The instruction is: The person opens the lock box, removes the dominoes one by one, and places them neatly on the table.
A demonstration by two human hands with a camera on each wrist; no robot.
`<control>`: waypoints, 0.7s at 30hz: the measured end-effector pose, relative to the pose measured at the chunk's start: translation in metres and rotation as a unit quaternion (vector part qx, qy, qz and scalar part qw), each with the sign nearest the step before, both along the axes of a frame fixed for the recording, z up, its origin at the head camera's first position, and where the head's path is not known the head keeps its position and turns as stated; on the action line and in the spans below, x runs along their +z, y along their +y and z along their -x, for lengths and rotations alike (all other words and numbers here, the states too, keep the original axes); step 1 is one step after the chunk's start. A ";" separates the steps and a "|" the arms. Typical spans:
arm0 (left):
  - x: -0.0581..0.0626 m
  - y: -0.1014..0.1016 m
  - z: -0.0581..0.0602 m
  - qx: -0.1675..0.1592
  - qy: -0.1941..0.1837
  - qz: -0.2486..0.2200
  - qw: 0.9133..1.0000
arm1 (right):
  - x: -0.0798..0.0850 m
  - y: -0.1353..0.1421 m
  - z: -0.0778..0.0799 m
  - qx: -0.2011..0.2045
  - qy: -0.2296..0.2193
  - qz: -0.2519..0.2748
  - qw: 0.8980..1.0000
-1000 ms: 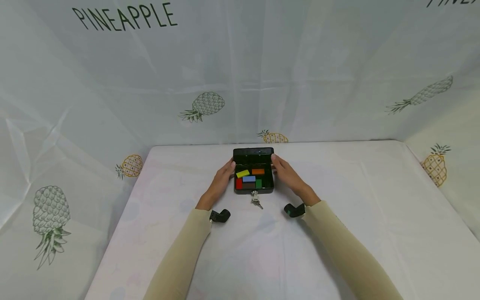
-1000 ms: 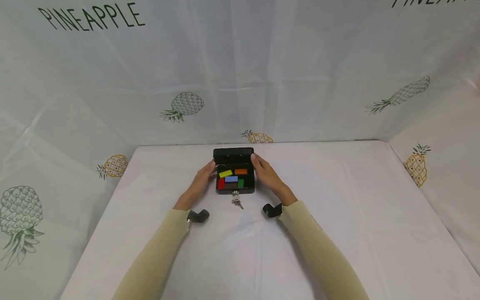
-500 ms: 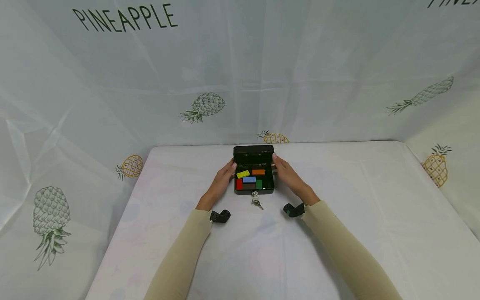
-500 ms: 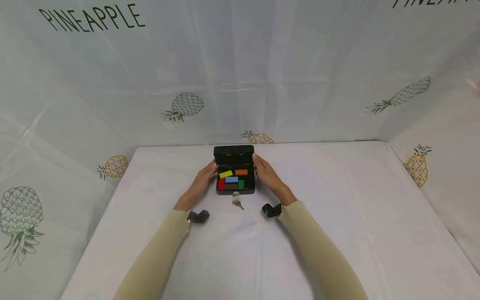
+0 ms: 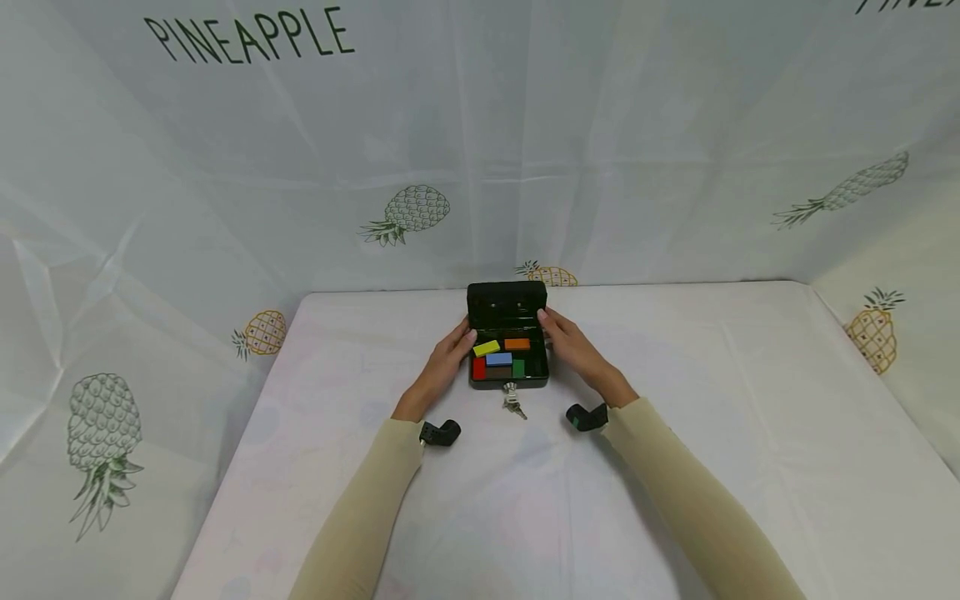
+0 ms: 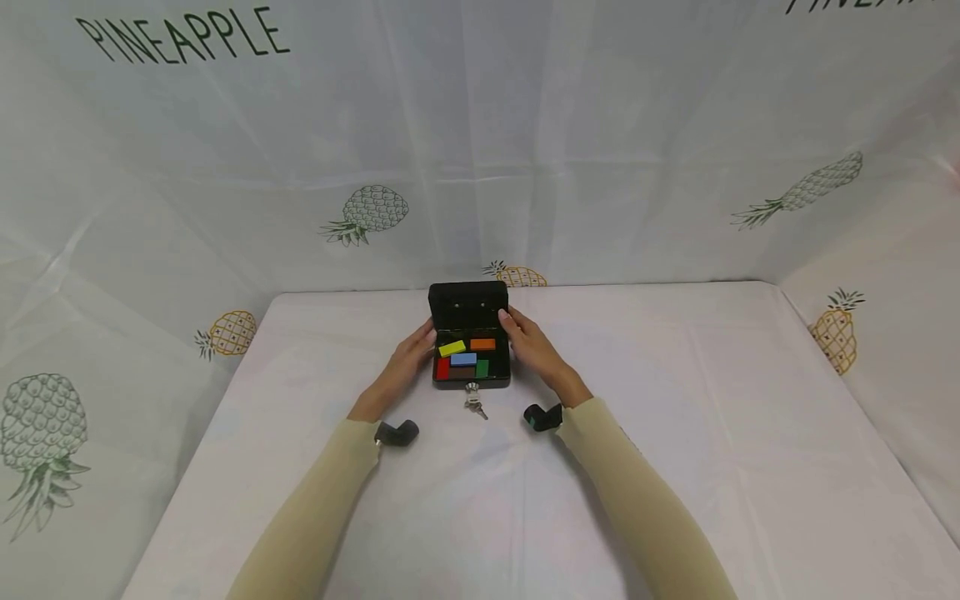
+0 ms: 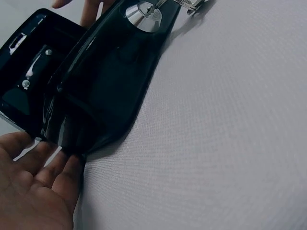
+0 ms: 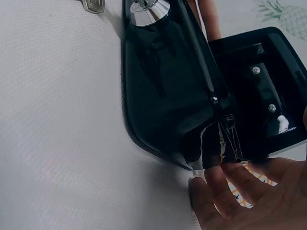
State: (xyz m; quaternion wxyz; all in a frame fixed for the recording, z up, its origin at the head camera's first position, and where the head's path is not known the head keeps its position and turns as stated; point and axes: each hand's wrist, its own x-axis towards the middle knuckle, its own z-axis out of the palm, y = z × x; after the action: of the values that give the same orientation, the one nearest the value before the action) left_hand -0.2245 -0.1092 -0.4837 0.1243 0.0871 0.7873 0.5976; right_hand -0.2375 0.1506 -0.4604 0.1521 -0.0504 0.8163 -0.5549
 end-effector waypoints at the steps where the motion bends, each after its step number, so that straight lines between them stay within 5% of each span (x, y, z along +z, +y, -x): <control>1: -0.001 0.000 0.000 -0.001 0.001 0.000 1.000 | 0.000 0.000 0.000 0.000 0.000 0.000 1.000; 14: -0.002 -0.002 -0.003 -0.004 -0.003 0.017 1.000 | -0.002 0.001 0.001 -0.001 0.007 -0.038 0.999; 21: -0.010 -0.014 -0.004 -0.061 -0.017 0.008 0.998 | -0.006 0.001 -0.013 -0.037 0.117 -0.097 0.988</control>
State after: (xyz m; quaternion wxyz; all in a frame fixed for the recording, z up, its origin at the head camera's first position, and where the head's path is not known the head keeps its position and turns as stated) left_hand -0.2204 -0.1230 -0.4935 0.1748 0.1234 0.7830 0.5840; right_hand -0.2245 0.1519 -0.4665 0.0389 -0.0703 0.8798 -0.4684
